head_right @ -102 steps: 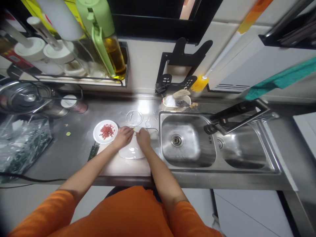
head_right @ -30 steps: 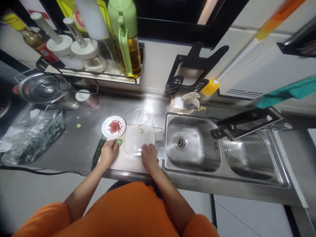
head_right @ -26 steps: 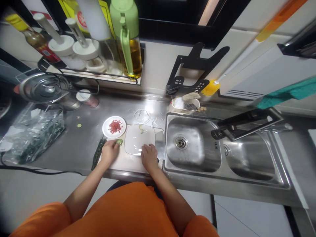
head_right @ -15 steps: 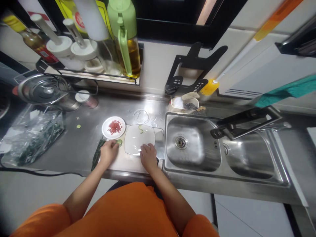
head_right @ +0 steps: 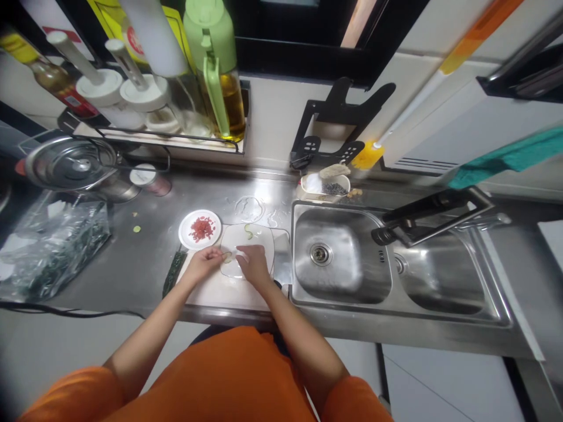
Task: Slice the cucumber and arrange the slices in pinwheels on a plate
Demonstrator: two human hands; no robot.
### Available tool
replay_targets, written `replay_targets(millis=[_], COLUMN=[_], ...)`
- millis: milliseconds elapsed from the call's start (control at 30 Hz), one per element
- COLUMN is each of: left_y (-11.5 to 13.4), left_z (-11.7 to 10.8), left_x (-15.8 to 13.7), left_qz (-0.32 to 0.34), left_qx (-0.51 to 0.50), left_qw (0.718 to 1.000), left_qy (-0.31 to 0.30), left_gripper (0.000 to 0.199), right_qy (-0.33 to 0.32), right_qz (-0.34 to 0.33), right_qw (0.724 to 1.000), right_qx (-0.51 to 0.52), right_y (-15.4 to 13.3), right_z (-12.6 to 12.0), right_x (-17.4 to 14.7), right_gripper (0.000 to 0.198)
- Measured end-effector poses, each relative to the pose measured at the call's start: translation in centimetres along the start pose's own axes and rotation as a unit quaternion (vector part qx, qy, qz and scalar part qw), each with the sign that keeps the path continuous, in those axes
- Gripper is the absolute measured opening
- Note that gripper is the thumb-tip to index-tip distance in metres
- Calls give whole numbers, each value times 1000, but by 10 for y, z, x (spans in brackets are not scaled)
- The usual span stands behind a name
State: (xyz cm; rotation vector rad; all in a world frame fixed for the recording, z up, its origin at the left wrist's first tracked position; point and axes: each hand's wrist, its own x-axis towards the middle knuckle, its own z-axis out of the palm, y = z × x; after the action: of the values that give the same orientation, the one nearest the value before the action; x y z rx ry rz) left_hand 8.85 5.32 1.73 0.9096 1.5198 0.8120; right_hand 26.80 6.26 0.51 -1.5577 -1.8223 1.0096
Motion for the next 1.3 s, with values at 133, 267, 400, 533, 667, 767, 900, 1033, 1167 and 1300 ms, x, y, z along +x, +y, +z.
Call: replay_targets(millis=[133,267,400,533,667,767,900,1033,1167,1300], left_y=[7,5,-1,-6,-6,-3,0,-2,-8,-16], left_z=[16,23,27,34,42,44,45,45,44,44], left_x=[11,19,23,24,26,30,41,57,70,76], left_qz=[-32,-70,-90,-81,-65,-16,129,285,354,370], left_qx=[-66,-109,-153,-143,-96,-28,135,290,373,400], left_qw=[996,990,982,983,992,999,981,912,856,837], left_qy=[-52,-59,-70,-86,-47,-14,46,55,49,56], left_gripper=[38,36,40,40,34,29,16,16,23,25], right_qy=[-62,-77,-82,-84,-90,-87,-80,-86,-101,-99], right_qz=[81,126,156,173,171,166,146,102,76,74], right_qw=[989,977,964,954,957,964,981,989,975,971], right_qx=[109,154,200,232,216,191,98,-62,-182,-206], right_y=[-5,1,8,11,17,23,28,25,21,19], right_z=[-8,-13,-16,-19,-21,-24,-31,-38,-38,-33], right_x=[19,27,30,33,41,51,70,91,105,109], right_gripper=[19,15,16,17,17,15,13,16,18,19])
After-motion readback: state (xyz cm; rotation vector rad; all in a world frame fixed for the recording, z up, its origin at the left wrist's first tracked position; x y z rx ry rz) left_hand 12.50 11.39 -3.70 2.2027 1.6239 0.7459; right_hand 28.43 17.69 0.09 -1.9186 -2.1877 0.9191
